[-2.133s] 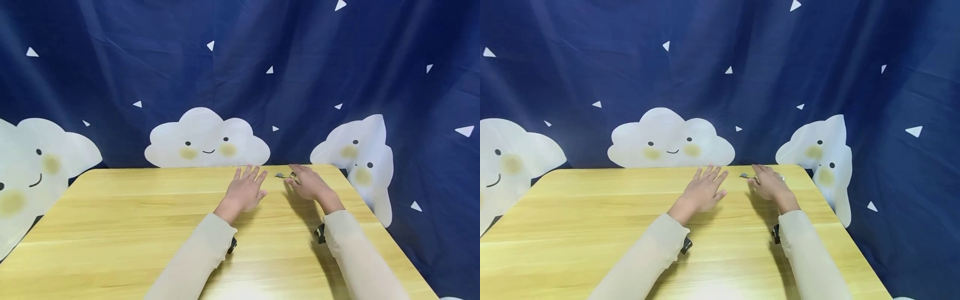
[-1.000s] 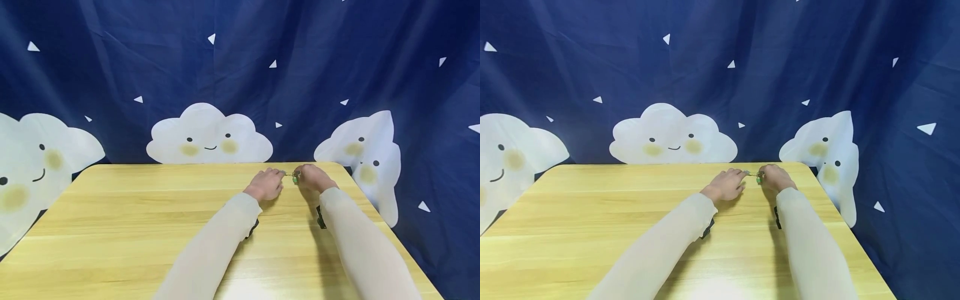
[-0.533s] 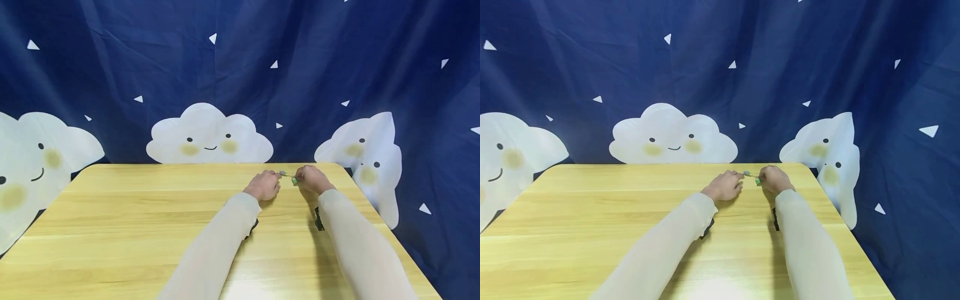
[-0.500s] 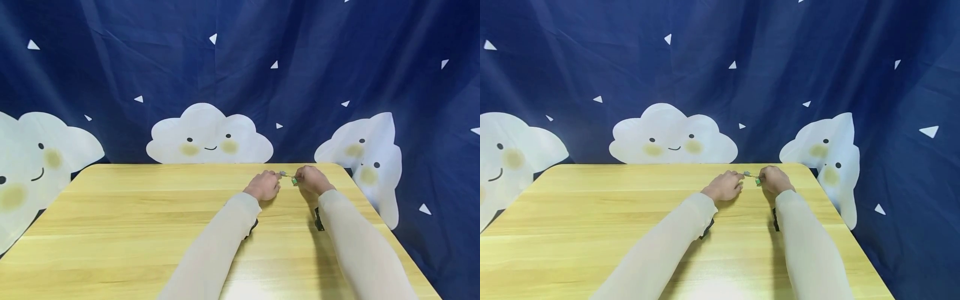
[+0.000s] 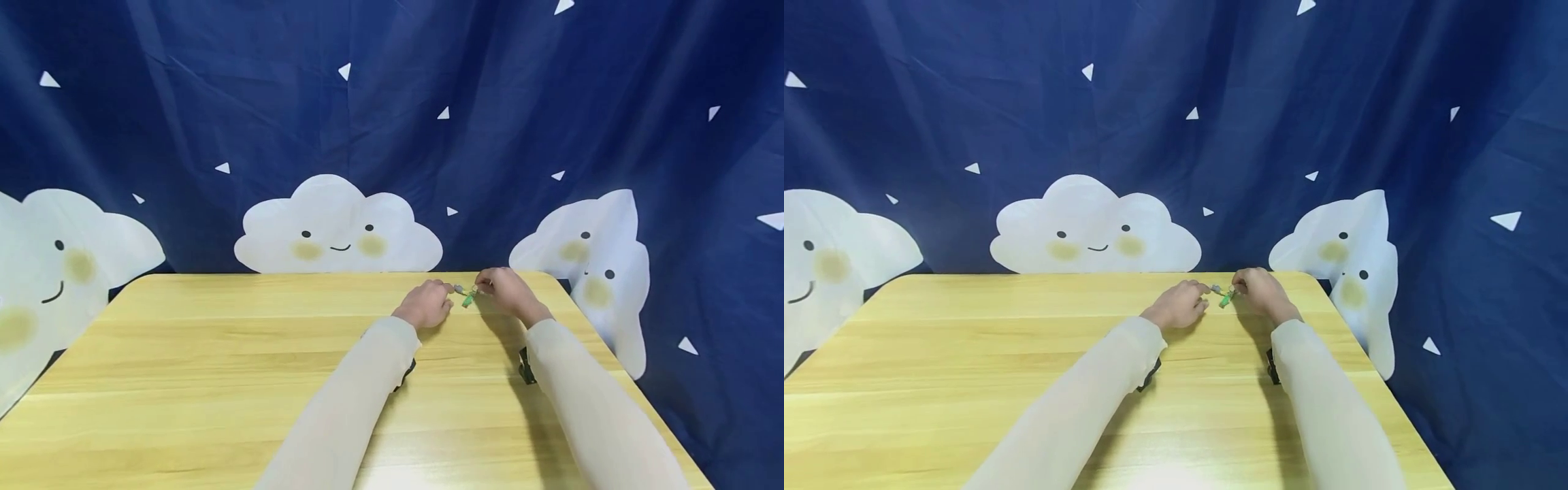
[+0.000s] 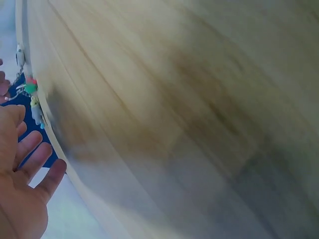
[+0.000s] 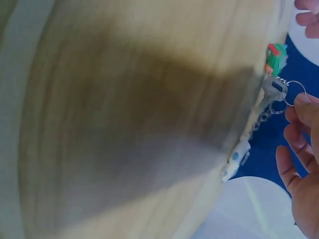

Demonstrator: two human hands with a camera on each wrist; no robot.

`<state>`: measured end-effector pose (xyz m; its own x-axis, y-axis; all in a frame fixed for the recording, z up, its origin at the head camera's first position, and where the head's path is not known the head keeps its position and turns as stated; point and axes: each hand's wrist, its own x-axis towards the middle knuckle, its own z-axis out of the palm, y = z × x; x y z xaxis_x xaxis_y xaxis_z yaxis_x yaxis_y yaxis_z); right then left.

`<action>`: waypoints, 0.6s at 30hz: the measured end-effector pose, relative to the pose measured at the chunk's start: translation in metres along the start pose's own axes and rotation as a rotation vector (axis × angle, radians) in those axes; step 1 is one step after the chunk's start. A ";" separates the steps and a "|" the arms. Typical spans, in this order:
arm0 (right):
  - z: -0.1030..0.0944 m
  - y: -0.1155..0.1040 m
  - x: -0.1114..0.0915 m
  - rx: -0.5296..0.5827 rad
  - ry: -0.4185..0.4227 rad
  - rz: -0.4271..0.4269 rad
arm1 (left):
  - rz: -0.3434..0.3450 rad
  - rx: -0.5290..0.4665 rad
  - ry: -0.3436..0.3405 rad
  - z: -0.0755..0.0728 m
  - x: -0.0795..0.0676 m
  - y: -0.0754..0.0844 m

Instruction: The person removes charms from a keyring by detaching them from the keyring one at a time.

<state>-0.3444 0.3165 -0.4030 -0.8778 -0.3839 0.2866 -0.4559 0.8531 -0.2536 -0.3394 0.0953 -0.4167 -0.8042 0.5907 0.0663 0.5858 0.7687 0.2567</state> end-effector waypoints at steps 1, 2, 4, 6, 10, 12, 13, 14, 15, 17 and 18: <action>-0.002 -0.001 0.001 0.001 0.004 -0.009 | 0.000 -0.030 0.008 0.000 0.000 0.000; -0.003 -0.003 0.001 0.001 0.006 -0.017 | 0.002 -0.062 0.021 0.001 0.001 0.001; -0.006 -0.007 0.003 0.000 0.006 -0.033 | 0.008 -0.132 0.045 0.001 0.003 0.001; -0.009 -0.012 0.004 0.001 0.007 -0.045 | 0.008 -0.210 0.073 0.002 0.005 0.002; -0.012 -0.022 0.006 -0.004 0.024 -0.069 | -0.019 -0.349 0.138 0.004 0.009 0.005; -0.013 -0.027 0.007 -0.004 0.040 -0.075 | -0.044 -0.425 0.165 0.006 0.011 0.006; -0.013 -0.029 0.007 0.004 0.047 -0.075 | -0.055 -0.463 0.181 0.007 0.011 0.007; -0.013 -0.031 0.008 0.012 0.053 -0.077 | -0.065 -0.506 0.201 0.008 0.012 0.008; -0.013 -0.033 0.008 0.018 0.059 -0.080 | -0.072 -0.550 0.223 0.008 0.012 0.008; -0.013 -0.037 0.009 0.040 0.074 -0.090 | -0.070 -0.633 0.293 0.010 0.012 0.008; -0.013 -0.039 0.009 0.049 0.081 -0.096 | -0.066 -0.666 0.336 0.010 0.012 0.009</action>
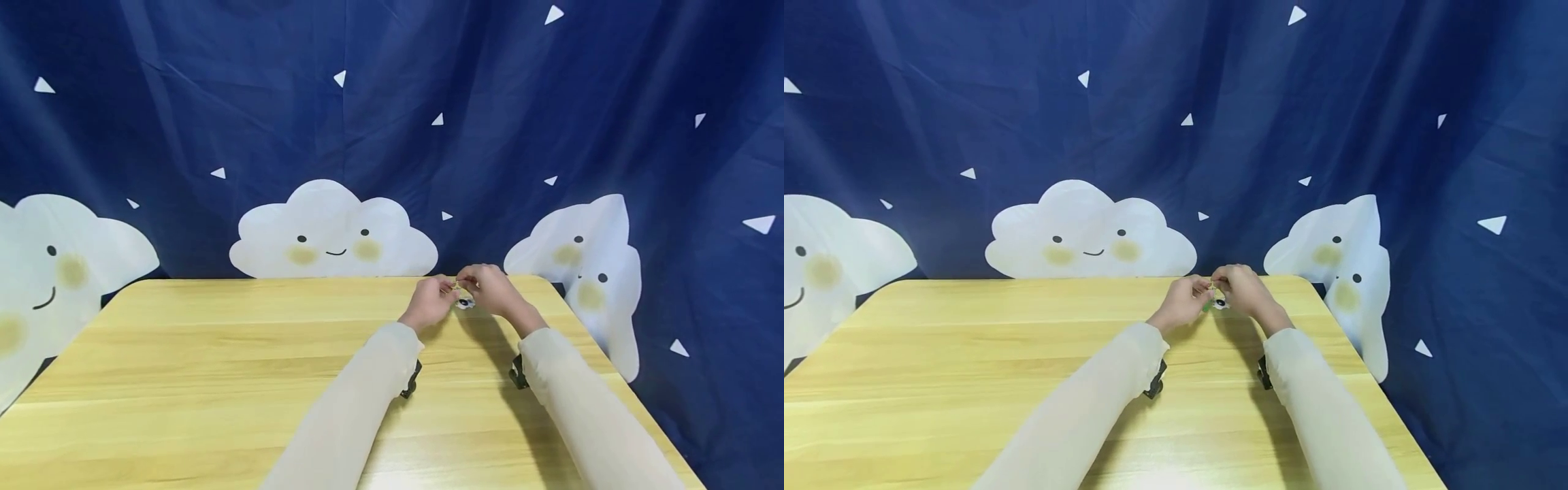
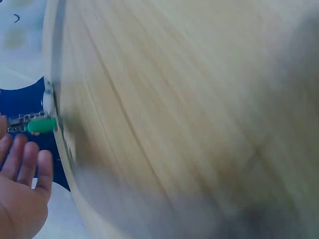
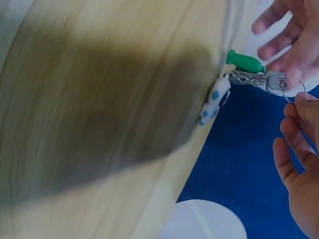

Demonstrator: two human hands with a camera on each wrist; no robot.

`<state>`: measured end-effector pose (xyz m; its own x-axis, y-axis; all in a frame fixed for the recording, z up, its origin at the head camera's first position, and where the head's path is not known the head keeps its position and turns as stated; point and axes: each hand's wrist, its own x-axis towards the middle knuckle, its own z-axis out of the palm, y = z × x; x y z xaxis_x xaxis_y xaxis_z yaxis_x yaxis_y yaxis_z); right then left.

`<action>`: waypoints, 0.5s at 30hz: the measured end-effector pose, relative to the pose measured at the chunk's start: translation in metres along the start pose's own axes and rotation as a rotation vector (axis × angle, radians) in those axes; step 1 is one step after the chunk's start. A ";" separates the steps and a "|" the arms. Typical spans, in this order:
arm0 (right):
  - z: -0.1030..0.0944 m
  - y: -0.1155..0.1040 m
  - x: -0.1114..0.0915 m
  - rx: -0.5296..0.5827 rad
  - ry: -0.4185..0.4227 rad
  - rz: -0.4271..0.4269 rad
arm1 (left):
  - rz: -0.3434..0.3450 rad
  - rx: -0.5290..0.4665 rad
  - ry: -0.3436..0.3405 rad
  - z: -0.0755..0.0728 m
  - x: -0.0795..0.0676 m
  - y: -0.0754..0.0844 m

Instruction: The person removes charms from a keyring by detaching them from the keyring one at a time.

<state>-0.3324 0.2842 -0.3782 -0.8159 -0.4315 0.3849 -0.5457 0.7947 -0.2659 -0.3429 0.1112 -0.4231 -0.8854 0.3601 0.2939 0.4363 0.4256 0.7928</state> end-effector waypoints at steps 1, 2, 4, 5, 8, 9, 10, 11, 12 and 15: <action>0.001 -0.002 0.001 0.007 0.010 -0.009 | 0.013 -0.029 0.037 0.000 -0.001 0.000; 0.001 -0.003 0.001 0.009 0.020 -0.016 | 0.027 -0.056 0.071 -0.001 -0.001 0.000; 0.001 -0.007 0.002 0.018 0.044 -0.029 | 0.042 -0.092 0.127 -0.002 -0.003 0.000; 0.001 -0.009 0.002 0.023 0.054 -0.030 | 0.047 -0.103 0.153 -0.003 -0.004 0.001; 0.001 -0.014 0.002 0.048 0.078 -0.030 | 0.043 -0.126 0.200 -0.006 -0.008 0.002; 0.001 -0.016 0.002 0.059 0.084 -0.027 | 0.042 -0.133 0.214 -0.007 -0.009 0.002; 0.000 -0.018 0.001 0.071 0.089 -0.021 | 0.046 -0.137 0.229 -0.009 -0.011 0.003; 0.000 -0.021 0.001 0.085 0.093 -0.018 | 0.051 -0.145 0.242 -0.011 -0.012 0.004; 0.000 -0.023 0.001 0.096 0.100 -0.015 | 0.054 -0.150 0.252 -0.013 -0.013 0.004; -0.001 -0.030 0.000 0.125 0.129 0.007 | 0.073 -0.171 0.289 -0.020 -0.017 0.008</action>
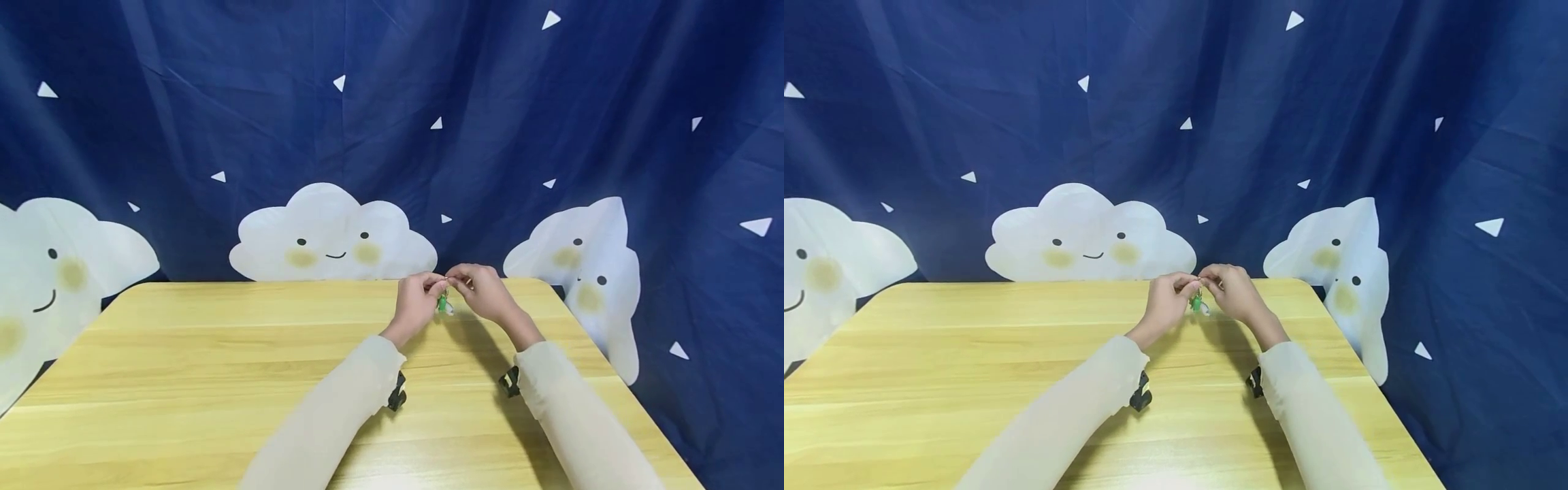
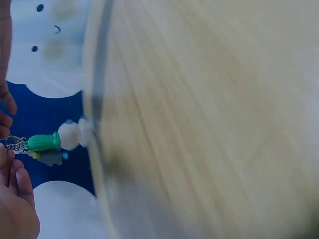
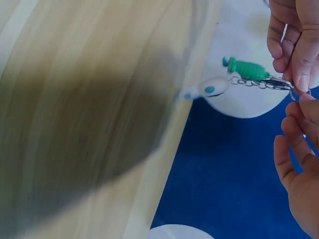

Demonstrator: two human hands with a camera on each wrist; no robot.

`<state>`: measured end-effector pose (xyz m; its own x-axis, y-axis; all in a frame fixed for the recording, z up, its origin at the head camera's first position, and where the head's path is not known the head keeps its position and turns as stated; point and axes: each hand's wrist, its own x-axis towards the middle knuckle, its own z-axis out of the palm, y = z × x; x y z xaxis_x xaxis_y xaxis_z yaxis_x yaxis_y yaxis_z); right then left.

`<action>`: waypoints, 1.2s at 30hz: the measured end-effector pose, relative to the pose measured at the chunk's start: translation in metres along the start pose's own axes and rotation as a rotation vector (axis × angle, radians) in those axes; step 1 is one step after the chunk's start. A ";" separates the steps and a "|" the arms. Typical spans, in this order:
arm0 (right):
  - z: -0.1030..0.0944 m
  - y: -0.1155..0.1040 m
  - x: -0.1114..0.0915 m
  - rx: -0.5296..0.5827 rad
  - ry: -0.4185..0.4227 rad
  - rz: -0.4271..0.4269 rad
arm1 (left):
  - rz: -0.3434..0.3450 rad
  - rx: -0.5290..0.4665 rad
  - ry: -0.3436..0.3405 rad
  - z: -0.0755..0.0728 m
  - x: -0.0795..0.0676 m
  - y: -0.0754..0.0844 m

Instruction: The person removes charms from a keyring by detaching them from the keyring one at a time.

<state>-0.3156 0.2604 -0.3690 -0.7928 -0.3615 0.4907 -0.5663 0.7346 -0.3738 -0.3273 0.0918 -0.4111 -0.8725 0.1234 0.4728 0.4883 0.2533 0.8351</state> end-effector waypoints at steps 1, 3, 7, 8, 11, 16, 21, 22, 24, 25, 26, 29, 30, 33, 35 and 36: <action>0.000 -0.003 0.000 0.010 0.015 0.003 | 0.005 -0.004 0.014 -0.003 0.000 0.002; 0.002 -0.007 0.000 0.031 0.052 0.013 | 0.001 -0.018 0.037 -0.010 -0.001 0.005; 0.005 -0.018 -0.002 0.089 0.116 0.023 | -0.013 -0.065 0.072 -0.025 -0.005 0.015; 0.006 -0.020 -0.003 0.101 0.123 0.021 | -0.012 -0.077 0.080 -0.029 -0.006 0.017; 0.009 -0.031 -0.003 0.135 0.127 0.010 | 0.013 -0.091 0.098 -0.042 -0.008 0.024; 0.015 -0.052 0.002 0.199 0.164 -0.052 | 0.051 -0.089 0.102 -0.067 -0.014 0.033; 0.021 -0.070 0.008 0.252 0.206 -0.113 | 0.080 -0.099 0.085 -0.092 -0.021 0.041; 0.021 -0.073 0.008 0.265 0.209 -0.122 | 0.087 -0.093 0.077 -0.096 -0.023 0.043; 0.022 -0.079 0.009 0.286 0.211 -0.143 | 0.118 -0.060 0.059 -0.105 -0.026 0.045; 0.023 -0.081 0.009 0.294 0.211 -0.155 | 0.151 -0.024 0.051 -0.110 -0.027 0.046; 0.023 -0.084 0.010 0.293 0.212 -0.169 | 0.194 0.025 0.045 -0.114 -0.028 0.046; 0.023 -0.093 0.013 0.276 0.212 -0.220 | 0.393 0.232 0.033 -0.127 -0.029 0.048; 0.024 -0.096 0.015 0.268 0.210 -0.235 | 0.470 0.304 0.040 -0.131 -0.029 0.050; 0.025 -0.105 0.018 0.251 0.212 -0.270 | 0.660 0.469 0.085 -0.143 -0.031 0.054; 0.026 -0.110 0.020 0.259 0.220 -0.287 | 0.720 0.509 0.135 -0.149 -0.032 0.057; 0.026 -0.114 0.021 0.266 0.225 -0.293 | 0.728 0.506 0.162 -0.151 -0.032 0.058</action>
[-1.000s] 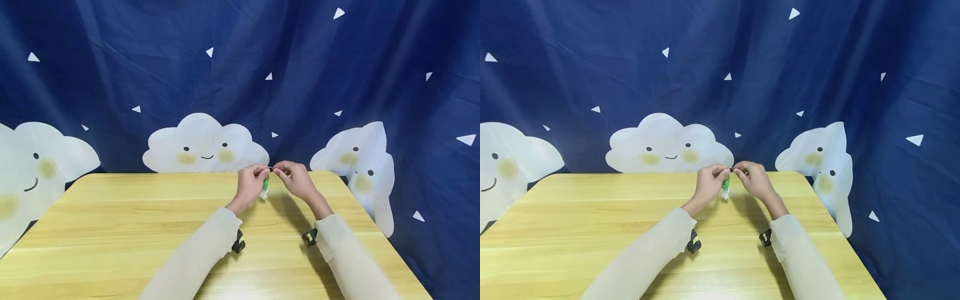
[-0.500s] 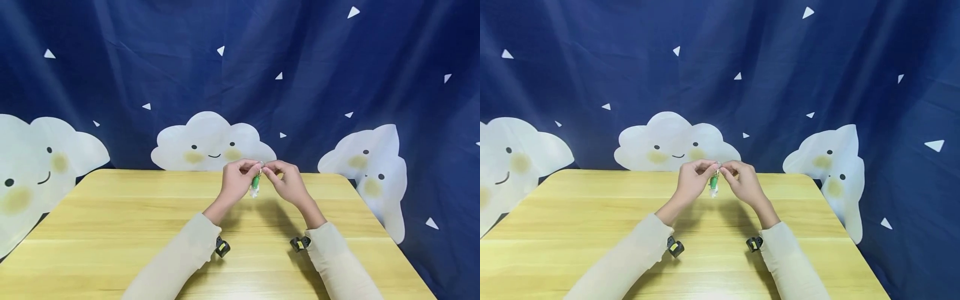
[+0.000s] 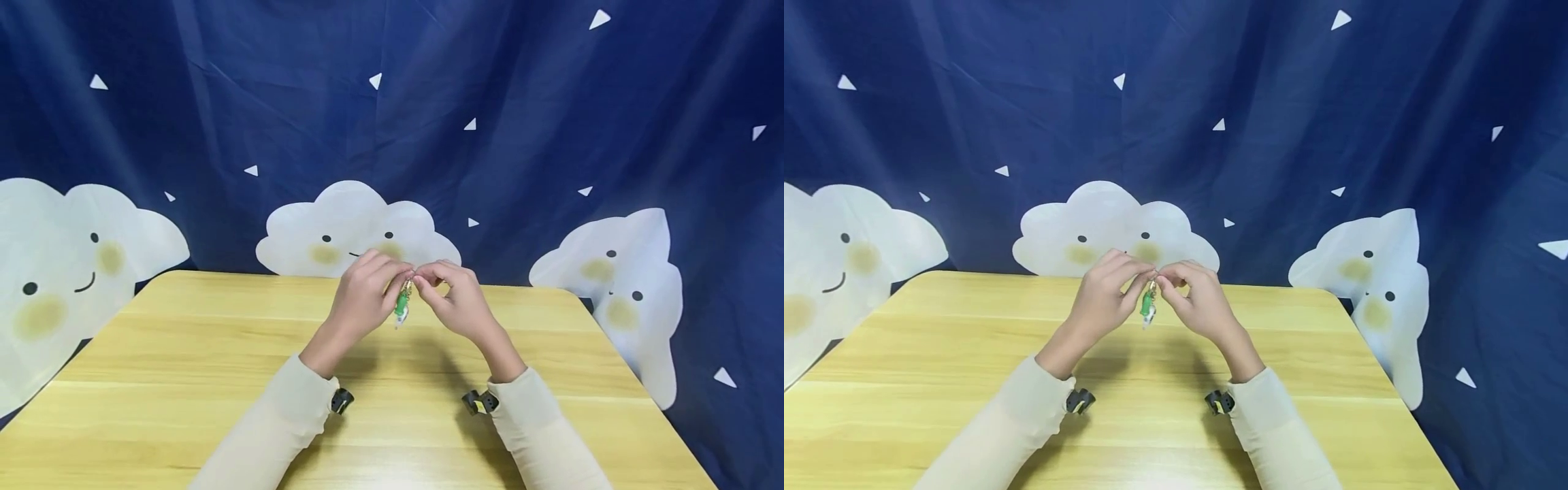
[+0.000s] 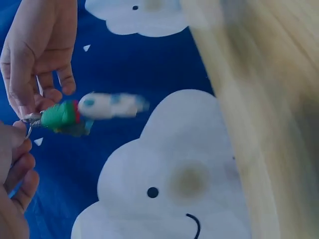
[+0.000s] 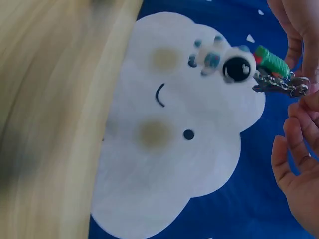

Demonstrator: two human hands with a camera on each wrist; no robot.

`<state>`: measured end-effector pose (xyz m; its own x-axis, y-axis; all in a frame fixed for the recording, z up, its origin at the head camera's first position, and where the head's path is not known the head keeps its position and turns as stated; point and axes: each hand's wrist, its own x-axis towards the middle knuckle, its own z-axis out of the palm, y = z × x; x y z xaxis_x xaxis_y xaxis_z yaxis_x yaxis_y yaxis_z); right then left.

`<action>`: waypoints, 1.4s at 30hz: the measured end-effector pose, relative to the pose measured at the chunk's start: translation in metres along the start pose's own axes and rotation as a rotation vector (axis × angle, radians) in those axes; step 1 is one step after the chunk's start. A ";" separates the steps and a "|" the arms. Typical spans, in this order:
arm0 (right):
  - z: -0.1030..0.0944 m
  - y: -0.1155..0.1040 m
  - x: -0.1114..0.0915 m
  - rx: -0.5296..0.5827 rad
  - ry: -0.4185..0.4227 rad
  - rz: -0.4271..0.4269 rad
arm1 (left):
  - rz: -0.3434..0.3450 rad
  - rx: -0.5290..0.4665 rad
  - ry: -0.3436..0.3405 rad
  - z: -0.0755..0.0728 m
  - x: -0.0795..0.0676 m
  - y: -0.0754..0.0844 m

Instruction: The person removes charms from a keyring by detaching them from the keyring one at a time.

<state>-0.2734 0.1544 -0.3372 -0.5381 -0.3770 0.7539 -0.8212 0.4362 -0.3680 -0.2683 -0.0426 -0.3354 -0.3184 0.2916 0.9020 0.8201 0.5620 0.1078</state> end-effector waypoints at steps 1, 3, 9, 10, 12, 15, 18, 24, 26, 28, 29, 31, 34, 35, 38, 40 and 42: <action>0.001 -0.002 0.001 0.007 0.007 -0.004 | -0.007 -0.003 0.026 -0.002 0.001 0.001; 0.002 -0.007 0.004 0.019 0.021 -0.012 | -0.045 -0.034 0.075 -0.004 0.001 0.001; 0.007 -0.014 0.009 0.022 0.045 -0.007 | -0.189 -0.169 0.197 -0.003 0.002 0.006; 0.007 -0.015 0.009 0.021 0.047 -0.003 | -0.202 -0.181 0.214 -0.002 0.002 0.007; 0.009 -0.015 0.008 0.029 0.052 0.007 | -0.221 -0.204 0.247 0.000 0.002 0.009; 0.010 -0.015 0.007 0.060 0.067 0.023 | -0.232 -0.221 0.272 0.004 0.002 0.010; 0.012 -0.015 0.007 0.108 0.084 0.036 | -0.250 -0.234 0.276 0.005 0.002 0.010; 0.014 -0.016 0.009 0.147 0.071 0.066 | -0.330 -0.278 0.265 0.004 0.002 0.009; 0.015 -0.016 0.009 0.143 0.071 0.066 | -0.348 -0.301 0.266 0.003 0.002 0.010; 0.015 -0.017 0.009 0.142 0.077 0.061 | -0.361 -0.319 0.265 0.003 0.003 0.010; 0.015 -0.017 0.009 0.145 0.083 0.057 | -0.365 -0.326 0.264 0.003 0.003 0.010; 0.014 -0.017 0.009 0.153 0.091 0.052 | -0.357 -0.330 0.257 0.003 0.003 0.011; 0.014 -0.017 0.008 0.166 0.102 0.047 | -0.323 -0.296 0.233 0.002 0.003 0.010; 0.014 -0.017 0.009 0.164 0.106 0.046 | -0.306 -0.278 0.223 0.001 0.003 0.010; 0.013 -0.019 0.009 0.166 0.114 0.043 | -0.256 -0.217 0.191 -0.002 0.004 0.008; 0.012 -0.020 0.010 0.166 0.112 0.043 | -0.236 -0.193 0.172 -0.003 0.005 0.006; 0.012 -0.022 0.010 0.168 0.108 0.039 | -0.227 -0.190 0.156 -0.005 0.006 0.006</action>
<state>-0.2631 0.1318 -0.3283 -0.5541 -0.2684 0.7880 -0.8251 0.3026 -0.4771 -0.2630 -0.0417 -0.3276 -0.4384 0.0448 0.8977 0.8152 0.4404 0.3761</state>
